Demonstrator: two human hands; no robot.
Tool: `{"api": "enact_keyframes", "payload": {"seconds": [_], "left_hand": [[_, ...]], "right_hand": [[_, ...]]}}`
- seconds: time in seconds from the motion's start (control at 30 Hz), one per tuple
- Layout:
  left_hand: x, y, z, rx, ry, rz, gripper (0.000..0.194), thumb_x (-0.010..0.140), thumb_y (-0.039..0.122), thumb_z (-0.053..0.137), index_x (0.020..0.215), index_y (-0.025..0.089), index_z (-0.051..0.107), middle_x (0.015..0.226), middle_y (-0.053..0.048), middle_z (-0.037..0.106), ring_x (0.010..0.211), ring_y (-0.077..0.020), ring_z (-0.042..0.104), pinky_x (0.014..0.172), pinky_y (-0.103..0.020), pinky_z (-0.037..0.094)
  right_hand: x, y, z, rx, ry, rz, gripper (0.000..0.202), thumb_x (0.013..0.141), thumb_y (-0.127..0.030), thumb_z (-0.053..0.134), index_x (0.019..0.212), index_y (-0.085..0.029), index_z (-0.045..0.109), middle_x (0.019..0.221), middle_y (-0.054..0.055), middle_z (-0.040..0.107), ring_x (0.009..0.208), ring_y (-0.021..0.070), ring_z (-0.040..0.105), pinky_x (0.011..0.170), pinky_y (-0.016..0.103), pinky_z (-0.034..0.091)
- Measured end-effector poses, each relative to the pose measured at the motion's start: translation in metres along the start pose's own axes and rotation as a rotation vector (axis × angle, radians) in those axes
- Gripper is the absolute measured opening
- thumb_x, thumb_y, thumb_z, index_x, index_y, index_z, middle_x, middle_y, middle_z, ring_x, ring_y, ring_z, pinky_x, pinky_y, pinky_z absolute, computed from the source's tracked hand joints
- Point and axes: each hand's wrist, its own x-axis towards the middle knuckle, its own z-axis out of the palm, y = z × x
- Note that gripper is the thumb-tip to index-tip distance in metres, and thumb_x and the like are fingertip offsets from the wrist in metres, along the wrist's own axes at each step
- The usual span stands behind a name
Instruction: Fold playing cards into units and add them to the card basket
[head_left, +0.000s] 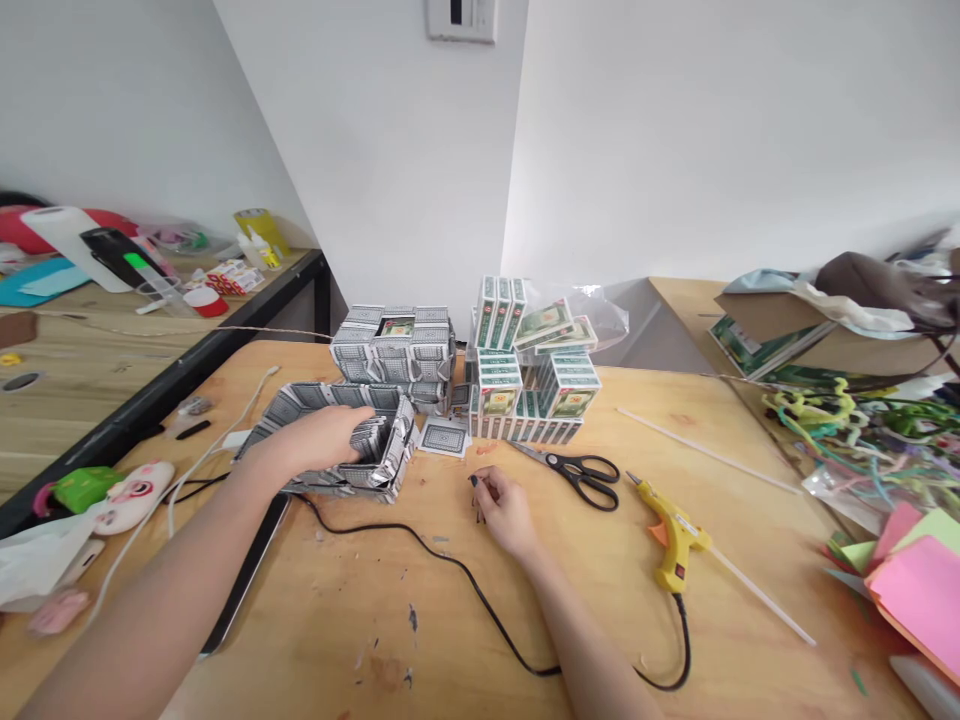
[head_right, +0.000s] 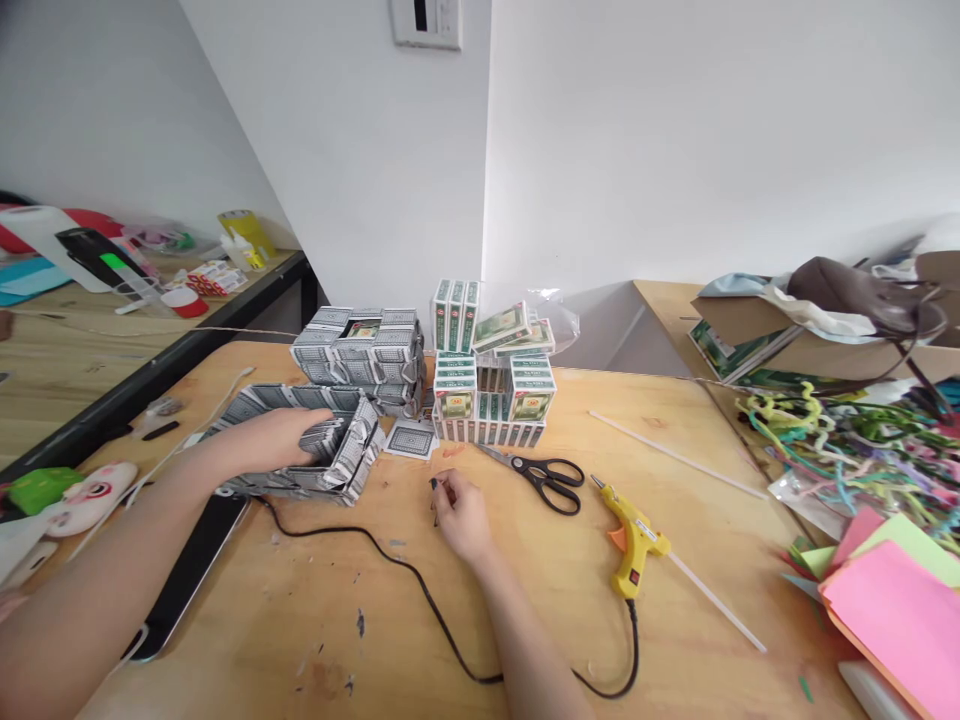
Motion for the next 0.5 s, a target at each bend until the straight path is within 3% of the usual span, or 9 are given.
{"api": "enact_keyframes", "payload": {"seconds": [0.1,0.23,0.33,0.5], "left_hand": [[0.003,0.001,-0.003,0.043,-0.019,0.062,0.045,0.055,0.020,0.057,0.100,0.021,0.058,0.098,-0.008,0.062,0.091,-0.0254,0.058,0.080,-0.031,0.042],[-0.002,-0.003,-0.002,-0.033,0.048,0.141,0.050,0.057,0.025,0.058,0.107,0.023,0.054,0.104,-0.006,0.060,0.096,-0.0239,0.057,0.085,-0.030,0.041],[-0.010,-0.010,-0.002,-0.104,0.095,0.090,0.051,0.058,0.029,0.058,0.108,0.023,0.053,0.105,-0.004,0.061,0.094,-0.0230,0.057,0.083,-0.030,0.042],[-0.020,-0.015,-0.007,-0.227,0.072,0.014,0.045,0.058,0.038,0.060,0.101,0.026,0.059,0.099,-0.001,0.064,0.088,-0.0217,0.060,0.075,-0.027,0.046]], "right_hand": [[0.000,0.002,0.000,-0.012,-0.001,-0.017,0.022,0.082,-0.038,0.041,0.081,-0.019,0.053,0.054,-0.003,0.049,0.043,0.0113,0.046,0.043,0.022,0.039],[-0.001,0.003,0.000,-0.022,0.010,-0.036,0.022,0.082,-0.037,0.041,0.081,-0.019,0.053,0.054,-0.003,0.049,0.045,0.0114,0.047,0.044,0.021,0.039],[-0.001,0.002,0.000,-0.001,0.002,-0.023,0.024,0.082,-0.039,0.040,0.081,-0.019,0.053,0.055,-0.003,0.049,0.044,0.0113,0.047,0.043,0.022,0.039],[-0.002,0.000,-0.001,0.010,-0.006,-0.009,0.025,0.082,-0.040,0.041,0.082,-0.019,0.053,0.056,-0.002,0.050,0.043,0.0111,0.047,0.043,0.022,0.039]]}}
